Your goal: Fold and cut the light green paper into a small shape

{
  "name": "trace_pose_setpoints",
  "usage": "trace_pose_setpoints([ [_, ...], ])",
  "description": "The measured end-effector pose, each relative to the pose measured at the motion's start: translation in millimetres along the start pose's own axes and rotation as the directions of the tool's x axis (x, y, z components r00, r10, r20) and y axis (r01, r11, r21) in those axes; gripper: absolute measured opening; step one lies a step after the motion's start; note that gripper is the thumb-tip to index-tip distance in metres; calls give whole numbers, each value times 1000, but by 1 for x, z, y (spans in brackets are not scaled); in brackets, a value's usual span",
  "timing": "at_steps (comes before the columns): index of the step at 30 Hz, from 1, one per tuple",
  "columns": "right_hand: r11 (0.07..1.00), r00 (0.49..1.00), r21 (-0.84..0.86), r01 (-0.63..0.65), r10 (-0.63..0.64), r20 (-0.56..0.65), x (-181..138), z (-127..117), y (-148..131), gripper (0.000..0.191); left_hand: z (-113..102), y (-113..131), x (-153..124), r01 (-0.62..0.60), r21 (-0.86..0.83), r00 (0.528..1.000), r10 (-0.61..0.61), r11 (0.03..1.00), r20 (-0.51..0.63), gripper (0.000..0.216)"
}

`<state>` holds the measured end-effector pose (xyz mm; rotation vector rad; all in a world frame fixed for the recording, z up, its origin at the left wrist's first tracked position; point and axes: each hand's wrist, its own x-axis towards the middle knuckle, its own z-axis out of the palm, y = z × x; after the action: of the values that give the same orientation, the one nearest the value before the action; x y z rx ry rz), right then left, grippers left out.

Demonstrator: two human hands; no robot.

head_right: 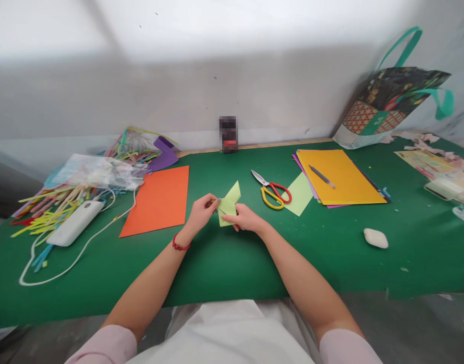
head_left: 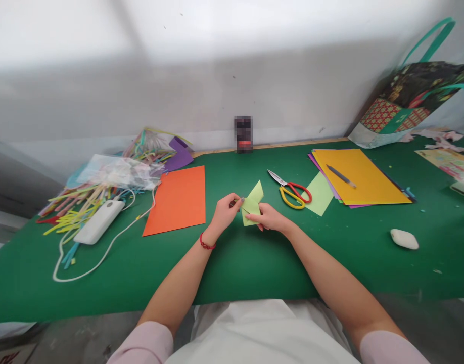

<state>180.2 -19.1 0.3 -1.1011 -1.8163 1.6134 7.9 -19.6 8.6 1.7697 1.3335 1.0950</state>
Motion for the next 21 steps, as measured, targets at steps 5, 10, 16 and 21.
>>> trace_pose_setpoints([
  [5, 1000, 1000, 18, 19, -19, -23, -2, 1, -1, 22, 1, -2, 0, 44, -53, 999, -43, 998, 14, 30],
  [10, 995, 996, 70, 76, -72, -54, -2, 1, 0, 29, 2, -1, 1, 106, -156, 994, -101, 982, 38, 31],
  [16, 987, 994, 131, 91, -84, -63, -1, 2, -2, 36, 5, 3, 1, 170, -287, 984, -148, 943, 99, 38],
  [21, 979, 993, 162, 122, -120, -21, -3, 3, -7, 40, 9, 1, -2, 186, -278, 955, -107, 942, 276, 47],
])
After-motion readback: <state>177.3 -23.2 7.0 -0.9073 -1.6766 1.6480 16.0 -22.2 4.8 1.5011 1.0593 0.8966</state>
